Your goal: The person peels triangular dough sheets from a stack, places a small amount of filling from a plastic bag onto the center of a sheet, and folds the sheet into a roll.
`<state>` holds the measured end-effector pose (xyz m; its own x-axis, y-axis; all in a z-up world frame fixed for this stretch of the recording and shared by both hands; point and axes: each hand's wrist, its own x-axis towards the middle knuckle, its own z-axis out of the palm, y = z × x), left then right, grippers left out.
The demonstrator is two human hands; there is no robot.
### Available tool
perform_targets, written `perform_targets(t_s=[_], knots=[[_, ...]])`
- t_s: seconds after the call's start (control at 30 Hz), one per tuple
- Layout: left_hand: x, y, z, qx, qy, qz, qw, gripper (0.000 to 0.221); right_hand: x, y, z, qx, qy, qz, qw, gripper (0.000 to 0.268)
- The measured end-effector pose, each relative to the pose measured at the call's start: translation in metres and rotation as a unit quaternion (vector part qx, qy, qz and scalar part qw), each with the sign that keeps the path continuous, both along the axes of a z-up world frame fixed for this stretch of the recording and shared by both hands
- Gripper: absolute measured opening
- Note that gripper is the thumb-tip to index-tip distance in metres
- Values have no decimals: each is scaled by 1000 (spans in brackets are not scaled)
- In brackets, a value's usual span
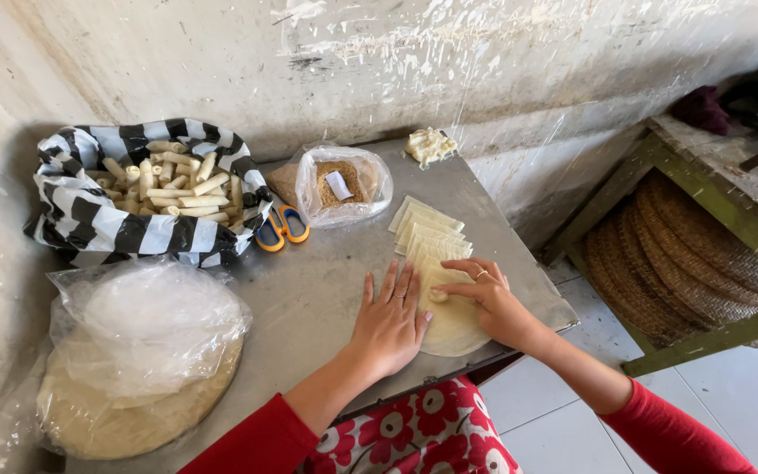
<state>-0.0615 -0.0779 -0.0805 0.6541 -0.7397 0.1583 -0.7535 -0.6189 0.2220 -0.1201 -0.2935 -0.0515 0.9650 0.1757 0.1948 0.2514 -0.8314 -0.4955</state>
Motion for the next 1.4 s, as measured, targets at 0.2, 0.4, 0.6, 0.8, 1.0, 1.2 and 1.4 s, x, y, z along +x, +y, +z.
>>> perform_targets(t_s=[0.2,0.4,0.6,0.8,1.0,1.2,1.4], knots=[[1,-3,1,22,0,8,1000,70,-11,-5,15,-273,5,-1,962,94],[-1,-3,5,31,30,13,999,72,-26,-6,23,-592,-190,36,782,90],[-3,-3,0,16,3,12,1000,72,-29,-15,34,-725,-200,101,652,55],[-1,-4,-3,20,23,5,1000,73,-15,-21,52,-422,-149,42,893,67],[0,-2,-4,10,24,8,1000,74,-5,-24,48,-477,-225,120,841,94],[-1,-2,-3,3,34,12,999,74,4,-29,36,-520,-261,151,799,97],[1,-5,-9,-7,17,9,1000,74,9,-30,29,-620,-258,119,732,107]])
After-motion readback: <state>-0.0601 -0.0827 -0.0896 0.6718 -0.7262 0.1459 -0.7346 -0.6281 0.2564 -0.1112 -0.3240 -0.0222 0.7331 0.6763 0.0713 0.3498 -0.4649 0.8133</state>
